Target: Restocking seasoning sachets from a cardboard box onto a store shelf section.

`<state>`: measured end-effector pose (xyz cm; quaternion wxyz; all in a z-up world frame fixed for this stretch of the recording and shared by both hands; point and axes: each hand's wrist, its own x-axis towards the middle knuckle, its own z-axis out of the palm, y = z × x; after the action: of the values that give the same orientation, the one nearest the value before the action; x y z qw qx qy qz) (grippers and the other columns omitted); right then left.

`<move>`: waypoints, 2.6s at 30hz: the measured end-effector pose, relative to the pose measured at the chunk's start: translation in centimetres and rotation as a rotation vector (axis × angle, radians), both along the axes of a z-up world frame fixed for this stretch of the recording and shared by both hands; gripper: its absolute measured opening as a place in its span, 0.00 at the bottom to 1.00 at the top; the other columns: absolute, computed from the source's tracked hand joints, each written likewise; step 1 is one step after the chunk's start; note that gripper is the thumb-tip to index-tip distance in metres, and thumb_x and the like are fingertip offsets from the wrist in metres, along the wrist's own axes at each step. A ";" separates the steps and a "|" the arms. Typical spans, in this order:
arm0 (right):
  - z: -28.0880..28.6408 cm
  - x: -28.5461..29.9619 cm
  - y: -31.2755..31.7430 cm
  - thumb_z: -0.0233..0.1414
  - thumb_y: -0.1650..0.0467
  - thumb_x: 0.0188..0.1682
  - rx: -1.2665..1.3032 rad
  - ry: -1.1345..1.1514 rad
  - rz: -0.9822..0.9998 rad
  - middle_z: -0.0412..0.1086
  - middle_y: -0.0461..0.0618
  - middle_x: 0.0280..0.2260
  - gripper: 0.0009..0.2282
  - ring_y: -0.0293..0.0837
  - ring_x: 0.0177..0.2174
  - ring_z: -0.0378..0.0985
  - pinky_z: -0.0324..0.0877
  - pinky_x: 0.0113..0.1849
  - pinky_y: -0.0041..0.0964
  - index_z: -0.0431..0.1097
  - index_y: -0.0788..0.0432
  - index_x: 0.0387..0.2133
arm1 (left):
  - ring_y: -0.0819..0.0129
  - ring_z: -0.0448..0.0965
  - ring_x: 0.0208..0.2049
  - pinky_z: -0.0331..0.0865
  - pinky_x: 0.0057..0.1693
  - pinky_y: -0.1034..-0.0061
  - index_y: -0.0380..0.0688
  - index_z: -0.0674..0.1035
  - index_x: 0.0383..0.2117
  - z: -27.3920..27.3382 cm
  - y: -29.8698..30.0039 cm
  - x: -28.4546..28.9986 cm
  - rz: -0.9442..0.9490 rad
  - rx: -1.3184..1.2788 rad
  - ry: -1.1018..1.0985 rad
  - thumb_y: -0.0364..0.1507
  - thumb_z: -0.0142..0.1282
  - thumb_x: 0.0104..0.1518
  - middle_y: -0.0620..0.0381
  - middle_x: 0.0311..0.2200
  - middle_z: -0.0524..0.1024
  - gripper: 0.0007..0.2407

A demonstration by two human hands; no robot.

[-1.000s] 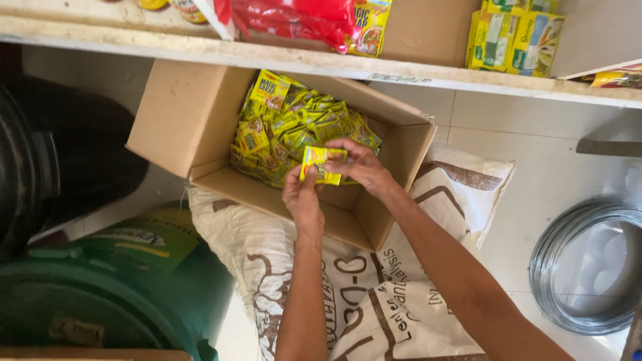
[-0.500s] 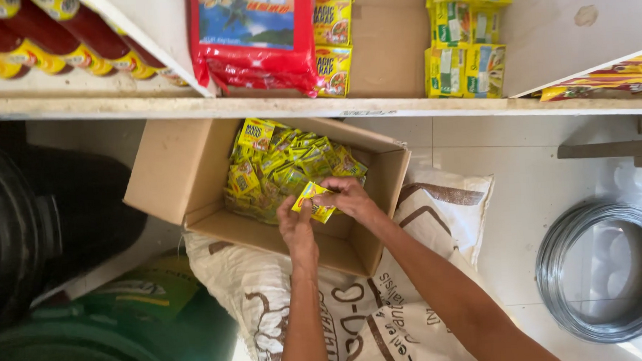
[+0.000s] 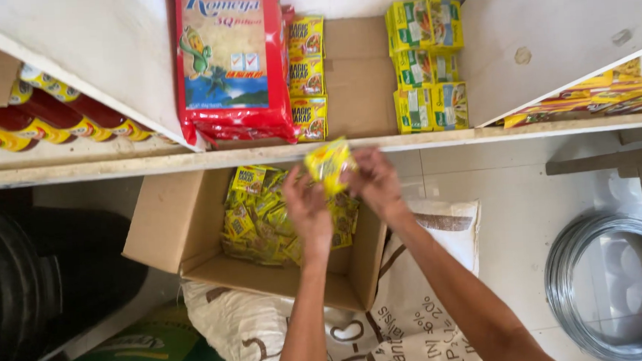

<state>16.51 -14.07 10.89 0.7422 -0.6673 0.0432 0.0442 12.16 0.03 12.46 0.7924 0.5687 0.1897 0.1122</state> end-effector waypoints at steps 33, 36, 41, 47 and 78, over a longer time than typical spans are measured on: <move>2.9 21.2 -0.6 0.60 0.70 0.42 -1.294 -0.740 -0.054 0.72 0.53 0.45 0.14 0.59 0.49 0.69 0.62 0.48 0.53 0.79 0.49 0.42 | 0.51 0.37 0.74 0.38 0.71 0.37 0.47 0.51 0.71 0.7 -2.5 14.2 -0.466 1.345 -0.019 0.47 0.61 0.53 0.53 0.74 0.42 0.42; 2.1 22.0 -0.9 0.58 0.71 0.45 -1.178 -0.692 -0.049 0.74 0.50 0.41 0.10 0.58 0.47 0.70 0.65 0.51 0.52 0.79 0.50 0.41 | 0.50 0.37 0.74 0.38 0.70 0.37 0.47 0.51 0.71 0.8 -2.5 14.1 -0.466 1.341 -0.019 0.47 0.61 0.53 0.53 0.74 0.43 0.42; 2.0 23.0 -0.9 0.56 0.74 0.46 -1.170 -0.656 -0.037 0.73 0.51 0.41 0.10 0.58 0.46 0.70 0.67 0.50 0.51 0.79 0.50 0.40 | 0.50 0.39 0.74 0.38 0.71 0.37 0.48 0.51 0.71 0.5 -2.6 14.2 -0.455 1.340 -0.018 0.48 0.60 0.53 0.53 0.74 0.44 0.41; 1.8 23.1 -0.8 0.54 0.75 0.46 -1.159 -0.654 -0.034 0.72 0.54 0.43 0.12 0.60 0.47 0.68 0.67 0.49 0.52 0.79 0.52 0.42 | 0.49 0.39 0.74 0.38 0.70 0.37 0.48 0.51 0.71 0.4 -2.5 14.1 -0.454 1.333 -0.032 0.48 0.59 0.54 0.53 0.74 0.44 0.41; -13.3 -0.8 5.8 0.56 0.74 0.44 -0.583 0.453 0.314 0.75 0.55 0.30 0.19 0.40 0.21 0.72 0.68 0.25 0.36 0.73 0.59 0.51 | 0.64 0.71 0.55 0.65 0.61 0.70 0.36 0.69 0.63 -11.3 7.7 -6.4 0.149 -0.100 0.236 0.35 0.51 0.67 0.49 0.58 0.73 0.22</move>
<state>15.71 -8.22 -2.38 0.4775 -0.8218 0.1140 0.2891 5.72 7.75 1.13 0.7815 0.5220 0.3287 0.0937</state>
